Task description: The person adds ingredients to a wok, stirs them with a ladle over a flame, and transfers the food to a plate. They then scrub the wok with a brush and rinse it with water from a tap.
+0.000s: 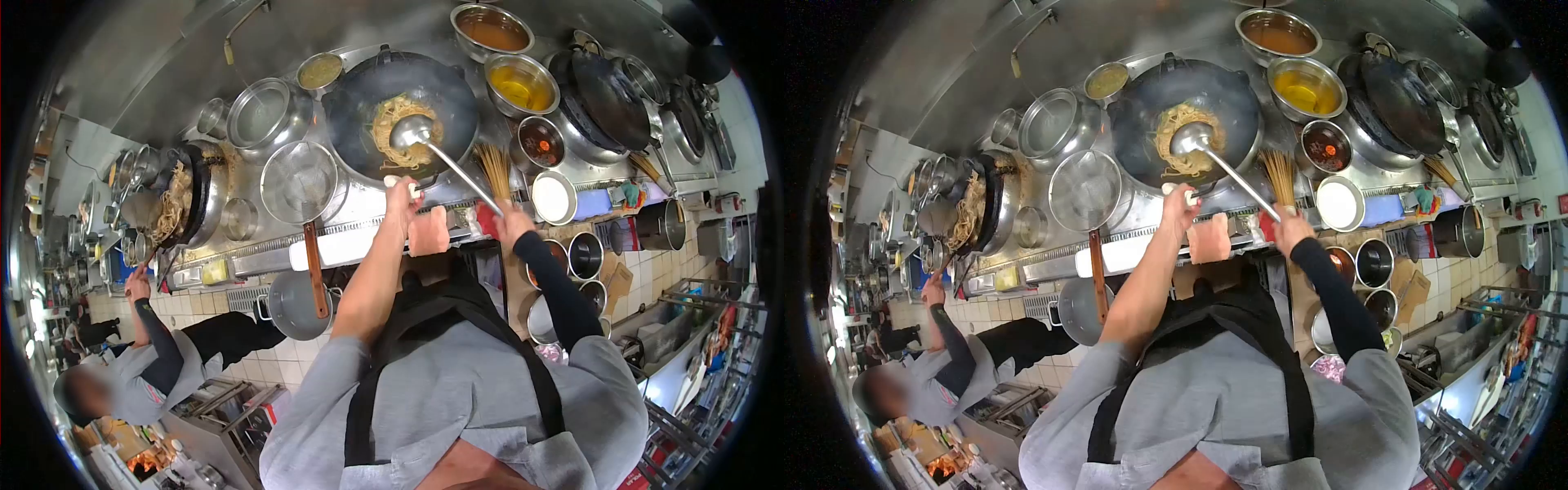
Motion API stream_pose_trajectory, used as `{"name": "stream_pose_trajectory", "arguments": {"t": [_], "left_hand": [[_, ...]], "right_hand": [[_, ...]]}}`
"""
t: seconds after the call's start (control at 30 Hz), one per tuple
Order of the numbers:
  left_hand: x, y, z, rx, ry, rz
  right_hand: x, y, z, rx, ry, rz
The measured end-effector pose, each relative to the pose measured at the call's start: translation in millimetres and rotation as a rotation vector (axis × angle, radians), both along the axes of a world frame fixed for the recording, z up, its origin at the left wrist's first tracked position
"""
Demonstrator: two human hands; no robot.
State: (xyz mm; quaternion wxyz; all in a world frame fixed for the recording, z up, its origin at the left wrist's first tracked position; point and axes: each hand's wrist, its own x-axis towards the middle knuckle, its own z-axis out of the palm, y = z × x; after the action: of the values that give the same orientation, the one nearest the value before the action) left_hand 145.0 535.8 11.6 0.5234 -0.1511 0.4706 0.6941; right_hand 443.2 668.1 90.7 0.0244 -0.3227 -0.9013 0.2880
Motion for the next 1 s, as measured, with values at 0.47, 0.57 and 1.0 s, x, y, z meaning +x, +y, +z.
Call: {"name": "stream_pose_trajectory", "arguments": {"t": [0.47,0.57,1.0], "left_hand": [[82,-67,8,-0.062,0.056,-0.007],[107,-107,7,-0.161,0.085,-0.294],[67,-78,101,-0.002,-0.029,0.024]], "right_hand": [[-30,-19,92,-0.678,0.072,-0.061],[-28,-33,77,-0.325,0.179,0.035],[-20,-5,150,-0.237,0.094,0.286]]}}
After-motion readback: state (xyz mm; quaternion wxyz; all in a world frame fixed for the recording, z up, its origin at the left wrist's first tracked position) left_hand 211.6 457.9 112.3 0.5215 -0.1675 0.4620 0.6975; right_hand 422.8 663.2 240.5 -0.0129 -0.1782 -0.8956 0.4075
